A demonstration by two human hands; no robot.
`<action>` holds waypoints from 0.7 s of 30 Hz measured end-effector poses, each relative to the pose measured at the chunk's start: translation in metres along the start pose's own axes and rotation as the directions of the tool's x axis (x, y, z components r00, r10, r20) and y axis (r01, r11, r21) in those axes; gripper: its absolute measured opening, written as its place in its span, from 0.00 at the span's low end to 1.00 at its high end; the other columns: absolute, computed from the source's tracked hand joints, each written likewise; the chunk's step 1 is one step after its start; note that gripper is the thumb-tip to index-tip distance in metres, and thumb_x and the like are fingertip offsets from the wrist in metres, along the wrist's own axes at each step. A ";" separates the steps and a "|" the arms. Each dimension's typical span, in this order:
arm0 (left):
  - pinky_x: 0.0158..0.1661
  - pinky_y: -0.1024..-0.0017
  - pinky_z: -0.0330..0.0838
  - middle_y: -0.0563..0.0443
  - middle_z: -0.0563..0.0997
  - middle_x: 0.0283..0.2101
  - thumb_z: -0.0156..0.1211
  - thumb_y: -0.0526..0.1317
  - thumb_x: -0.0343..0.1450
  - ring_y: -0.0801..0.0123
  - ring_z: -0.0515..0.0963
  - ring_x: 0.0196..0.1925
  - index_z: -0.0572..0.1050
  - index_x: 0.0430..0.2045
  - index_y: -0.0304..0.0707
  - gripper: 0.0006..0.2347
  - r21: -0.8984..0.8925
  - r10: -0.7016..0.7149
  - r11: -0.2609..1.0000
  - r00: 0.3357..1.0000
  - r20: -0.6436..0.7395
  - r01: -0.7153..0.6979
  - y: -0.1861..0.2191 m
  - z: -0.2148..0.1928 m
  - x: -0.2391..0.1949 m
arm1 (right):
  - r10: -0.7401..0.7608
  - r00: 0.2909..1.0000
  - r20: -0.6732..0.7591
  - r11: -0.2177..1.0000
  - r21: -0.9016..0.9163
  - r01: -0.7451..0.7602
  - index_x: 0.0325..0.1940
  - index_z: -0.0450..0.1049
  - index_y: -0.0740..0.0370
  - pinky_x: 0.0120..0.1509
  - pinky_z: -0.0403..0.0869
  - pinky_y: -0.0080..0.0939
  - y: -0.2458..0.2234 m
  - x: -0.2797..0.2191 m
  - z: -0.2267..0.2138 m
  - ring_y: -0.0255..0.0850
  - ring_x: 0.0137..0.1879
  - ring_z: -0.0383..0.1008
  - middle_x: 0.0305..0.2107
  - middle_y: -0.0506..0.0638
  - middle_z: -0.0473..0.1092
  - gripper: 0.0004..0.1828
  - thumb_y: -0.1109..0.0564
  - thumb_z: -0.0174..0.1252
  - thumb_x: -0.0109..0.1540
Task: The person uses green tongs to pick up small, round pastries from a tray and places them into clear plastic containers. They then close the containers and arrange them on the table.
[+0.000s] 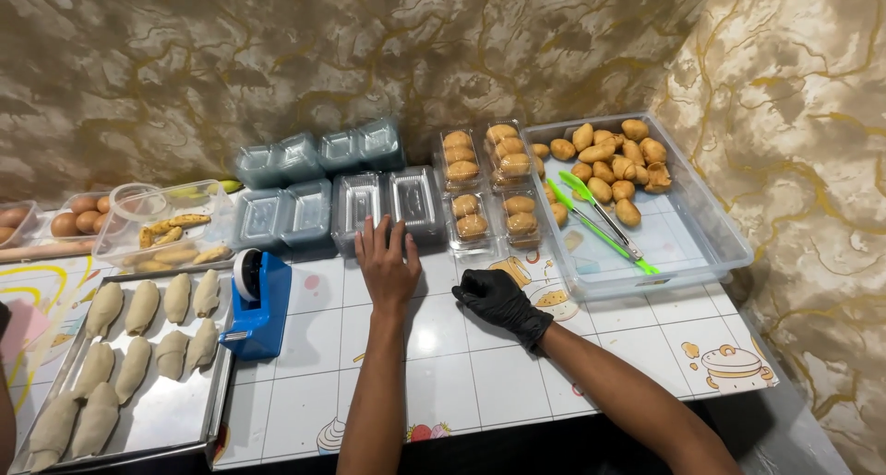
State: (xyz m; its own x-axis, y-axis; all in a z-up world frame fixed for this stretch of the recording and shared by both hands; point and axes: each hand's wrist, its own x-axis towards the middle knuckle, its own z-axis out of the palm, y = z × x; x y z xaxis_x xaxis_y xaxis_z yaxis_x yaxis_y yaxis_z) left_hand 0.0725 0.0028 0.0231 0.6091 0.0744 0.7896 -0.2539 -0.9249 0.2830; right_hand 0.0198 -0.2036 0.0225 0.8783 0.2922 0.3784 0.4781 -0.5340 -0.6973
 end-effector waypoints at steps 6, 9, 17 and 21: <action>0.67 0.48 0.54 0.45 0.77 0.56 0.55 0.39 0.73 0.48 0.69 0.68 0.78 0.51 0.45 0.12 -0.036 -0.057 0.998 0.998 -0.027 0.056 -0.001 -0.019 0.008 | -0.029 0.999 -0.025 1.000 0.009 0.029 0.25 0.72 0.52 0.36 0.75 0.44 0.009 -0.003 0.006 0.54 0.29 0.77 0.17 0.53 0.73 0.08 0.56 0.65 0.56; 0.66 0.45 0.55 0.46 0.76 0.57 0.55 0.35 0.72 0.47 0.69 0.68 0.77 0.51 0.45 0.14 0.060 -0.141 0.987 0.984 -0.111 0.148 -0.030 -0.022 0.010 | -0.031 0.998 -0.047 0.999 0.033 0.033 0.25 0.71 0.54 0.35 0.74 0.44 0.010 -0.004 0.007 0.56 0.28 0.76 0.17 0.55 0.72 0.09 0.57 0.65 0.56; 0.66 0.45 0.54 0.45 0.73 0.60 0.49 0.27 0.65 0.45 0.65 0.70 0.72 0.56 0.43 0.23 0.064 -0.374 0.917 0.906 -0.199 0.393 -0.098 -0.031 0.004 | -0.026 0.998 -0.060 0.999 0.044 0.029 0.25 0.71 0.56 0.35 0.74 0.44 0.007 -0.005 0.005 0.56 0.28 0.76 0.17 0.56 0.73 0.09 0.58 0.65 0.56; 0.66 0.44 0.56 0.39 0.70 0.64 0.48 0.23 0.64 0.37 0.61 0.71 0.69 0.62 0.37 0.27 0.049 -0.352 0.932 0.931 -0.097 0.358 -0.089 -0.041 0.011 | -0.029 0.998 -0.060 0.998 0.049 0.032 0.25 0.72 0.57 0.35 0.74 0.44 0.007 -0.004 0.004 0.55 0.27 0.76 0.17 0.56 0.73 0.09 0.57 0.66 0.56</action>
State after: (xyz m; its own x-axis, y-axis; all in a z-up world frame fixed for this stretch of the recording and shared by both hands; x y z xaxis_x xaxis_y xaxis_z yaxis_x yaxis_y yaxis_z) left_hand 0.0716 0.1007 0.0292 0.5833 0.4315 0.6881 0.0182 -0.8539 0.5201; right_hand 0.0196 -0.2050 0.0138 0.8626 0.2597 0.4342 0.5053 -0.4849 -0.7138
